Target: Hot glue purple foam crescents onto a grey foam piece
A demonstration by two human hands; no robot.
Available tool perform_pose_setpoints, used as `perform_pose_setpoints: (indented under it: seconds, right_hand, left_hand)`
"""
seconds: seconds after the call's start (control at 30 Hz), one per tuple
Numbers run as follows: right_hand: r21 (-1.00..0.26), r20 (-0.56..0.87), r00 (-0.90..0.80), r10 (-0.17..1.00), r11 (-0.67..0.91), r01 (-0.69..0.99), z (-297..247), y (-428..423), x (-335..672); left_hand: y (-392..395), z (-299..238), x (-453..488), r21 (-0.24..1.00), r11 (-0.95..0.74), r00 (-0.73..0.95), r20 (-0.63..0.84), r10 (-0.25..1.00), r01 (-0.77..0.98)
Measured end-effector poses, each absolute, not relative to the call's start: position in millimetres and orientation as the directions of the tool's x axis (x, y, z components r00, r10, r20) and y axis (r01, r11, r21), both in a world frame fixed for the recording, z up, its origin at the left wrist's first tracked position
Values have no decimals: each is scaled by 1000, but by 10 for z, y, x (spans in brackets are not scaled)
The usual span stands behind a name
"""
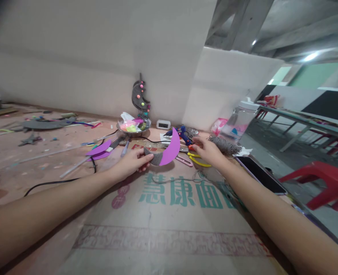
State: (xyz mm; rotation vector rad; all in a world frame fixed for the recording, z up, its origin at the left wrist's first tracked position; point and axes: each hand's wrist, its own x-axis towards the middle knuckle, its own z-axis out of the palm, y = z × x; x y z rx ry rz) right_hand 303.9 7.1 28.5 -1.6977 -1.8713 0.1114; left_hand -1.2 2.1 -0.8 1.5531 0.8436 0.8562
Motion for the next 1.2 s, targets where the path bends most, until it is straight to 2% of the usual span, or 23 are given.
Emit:
perform_pose_setpoints:
  seconds: [0.43,0.73,0.93,1.07,1.2]
  right_hand:
    - [-494,259,67,964,73,866,230,859,2836]
    - [-582,360,131,924,113,805,280,790,2756]
    - [-688,400,183,898,162,707,490,569,2704]
    - [-790,444,207,872,272,550,568,196,2666]
    - [-846,404,166,900,298,443,567,-224,2581]
  left_hand:
    - [-4,10,5,998,-49,483,19,875,50]
    - [-10,17,16,996,-54,485,14,874,68]
    - [-12,16,10,995,-52,448,7,894,88]
    - [9,-1,-4,996,-67,372,39,927,62]
    - [55,-50,-22,996,-90,310,82,947,14]
